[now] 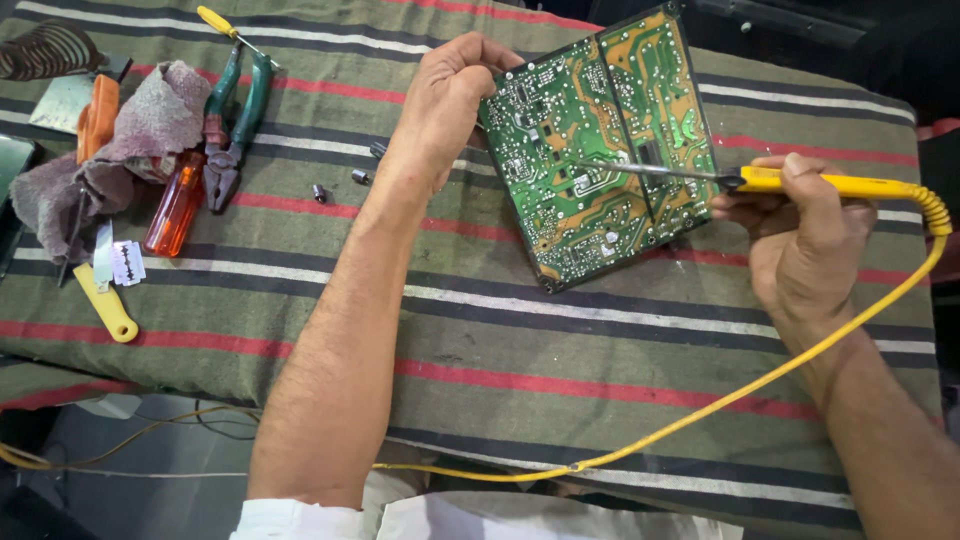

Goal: The person holds a green circuit board on a cloth-covered bench and uses a yellow soldering iron to solder points along its underside, repositioning and turning the board to reach different areas while small components and screws lie nearby.

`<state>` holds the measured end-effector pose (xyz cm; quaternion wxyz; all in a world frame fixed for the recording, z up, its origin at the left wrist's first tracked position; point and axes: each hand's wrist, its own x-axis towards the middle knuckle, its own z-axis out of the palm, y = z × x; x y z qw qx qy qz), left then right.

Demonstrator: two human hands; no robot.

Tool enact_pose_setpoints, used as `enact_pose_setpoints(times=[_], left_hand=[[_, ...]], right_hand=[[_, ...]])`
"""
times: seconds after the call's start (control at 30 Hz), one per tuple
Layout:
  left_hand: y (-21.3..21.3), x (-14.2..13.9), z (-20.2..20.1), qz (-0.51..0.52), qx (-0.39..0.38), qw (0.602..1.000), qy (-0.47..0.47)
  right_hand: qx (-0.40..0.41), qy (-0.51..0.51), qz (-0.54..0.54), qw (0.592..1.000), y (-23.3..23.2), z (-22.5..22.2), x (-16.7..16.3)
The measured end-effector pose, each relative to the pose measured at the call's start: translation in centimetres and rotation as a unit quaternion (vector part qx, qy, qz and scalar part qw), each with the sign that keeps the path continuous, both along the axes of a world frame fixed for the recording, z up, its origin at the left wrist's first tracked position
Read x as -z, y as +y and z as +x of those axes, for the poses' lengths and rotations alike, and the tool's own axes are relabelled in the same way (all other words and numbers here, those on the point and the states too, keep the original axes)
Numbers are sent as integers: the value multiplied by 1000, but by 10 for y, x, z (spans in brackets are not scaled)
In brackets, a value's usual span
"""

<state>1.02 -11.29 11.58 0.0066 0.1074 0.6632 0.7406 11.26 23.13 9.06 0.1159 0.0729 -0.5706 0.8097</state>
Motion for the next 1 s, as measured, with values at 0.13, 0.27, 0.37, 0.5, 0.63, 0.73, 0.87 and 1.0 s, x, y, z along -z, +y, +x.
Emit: enact_pose_setpoints(times=[0.13,0.27,0.37,0.5,0.63,0.73,0.87,1.0], left_hand=[[-1,-2,1,-7,-3,1000,-2],[1,-3,1,-2,-1,1000,0],[0,-3,1,0,2,1000,-2],[-1,0,1,-11,-5,1000,3],[-2,1,0,-8,-2,1000,7],[-1,1,-1,-12,-4,1000,14],[0,2,0,-21,-8,1000,20],[-3,3,-1,-25,-10,999,20]], right_hand=[[6,7,4,1000,1,0,-1],[11,21,4,1000,3,0,-2],[7,9,8,1000,3,0,-2],[9,11,4,1000,2,0,0],[2,15,10,1000,1,0,0],[3,15,14,1000,1,0,-1],[15,15,33,999,1,3,-2],[13,23,27,999,-2,4,-3]])
